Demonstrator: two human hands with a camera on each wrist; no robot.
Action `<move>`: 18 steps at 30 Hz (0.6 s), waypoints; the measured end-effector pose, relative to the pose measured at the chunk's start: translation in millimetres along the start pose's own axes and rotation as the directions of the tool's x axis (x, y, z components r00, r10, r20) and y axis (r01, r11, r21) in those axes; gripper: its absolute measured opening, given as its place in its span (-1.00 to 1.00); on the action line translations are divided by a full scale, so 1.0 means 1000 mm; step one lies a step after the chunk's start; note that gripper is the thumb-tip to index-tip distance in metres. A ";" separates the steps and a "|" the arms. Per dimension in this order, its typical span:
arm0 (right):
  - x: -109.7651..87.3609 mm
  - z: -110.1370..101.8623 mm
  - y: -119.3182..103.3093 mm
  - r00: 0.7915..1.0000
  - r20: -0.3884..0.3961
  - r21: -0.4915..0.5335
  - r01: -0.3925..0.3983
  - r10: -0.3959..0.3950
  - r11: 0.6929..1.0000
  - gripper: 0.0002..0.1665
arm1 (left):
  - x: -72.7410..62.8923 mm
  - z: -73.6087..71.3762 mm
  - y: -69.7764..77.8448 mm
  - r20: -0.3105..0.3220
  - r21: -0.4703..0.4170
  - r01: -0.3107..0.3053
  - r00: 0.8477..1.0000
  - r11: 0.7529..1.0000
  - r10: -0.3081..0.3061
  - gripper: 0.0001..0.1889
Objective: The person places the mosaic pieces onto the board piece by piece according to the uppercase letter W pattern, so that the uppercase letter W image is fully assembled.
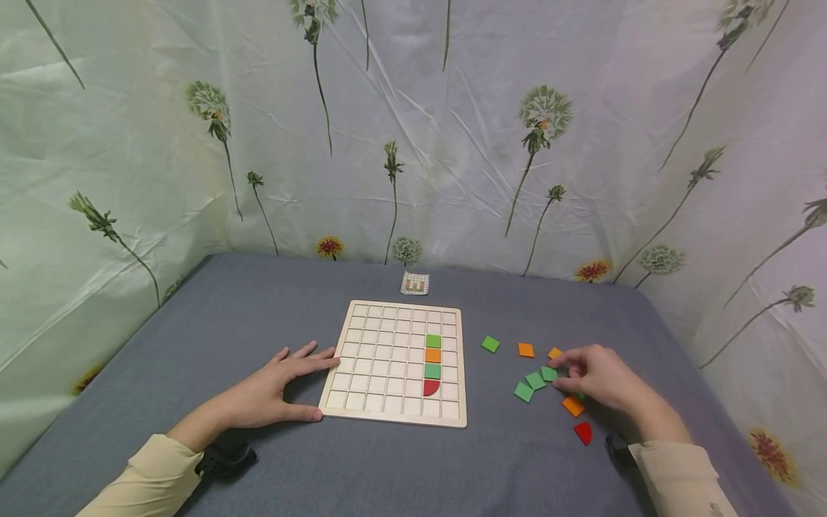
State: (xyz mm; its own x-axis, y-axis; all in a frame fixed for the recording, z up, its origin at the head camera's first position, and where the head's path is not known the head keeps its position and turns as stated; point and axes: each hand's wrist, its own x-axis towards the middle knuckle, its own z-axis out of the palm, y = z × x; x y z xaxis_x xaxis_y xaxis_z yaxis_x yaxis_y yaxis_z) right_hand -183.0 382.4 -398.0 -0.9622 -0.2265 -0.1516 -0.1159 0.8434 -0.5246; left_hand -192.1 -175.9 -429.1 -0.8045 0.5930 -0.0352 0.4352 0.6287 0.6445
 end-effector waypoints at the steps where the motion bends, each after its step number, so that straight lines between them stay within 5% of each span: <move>1: 0.000 0.000 0.000 1.000 -0.004 -0.006 0.005 -0.005 1.000 -0.63 | 0.000 0.000 0.000 0.000 0.003 0.000 1.000 1.000 0.000 -0.11; 18: 0.005 -0.003 -0.017 0.997 -0.043 -0.032 0.056 -0.057 0.998 -0.69 | -0.004 0.003 0.004 -0.012 -0.026 0.024 1.000 0.999 -0.024 -0.19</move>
State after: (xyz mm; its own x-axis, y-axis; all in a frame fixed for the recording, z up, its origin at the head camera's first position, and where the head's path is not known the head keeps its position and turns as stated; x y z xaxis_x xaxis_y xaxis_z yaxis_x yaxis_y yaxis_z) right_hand -186.7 368.3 -387.0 -0.9638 -0.2529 -0.0848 -0.1772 0.8446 -0.5052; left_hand -185.7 -174.3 -428.5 -0.8196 0.5714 -0.0416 0.4052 0.6295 0.6629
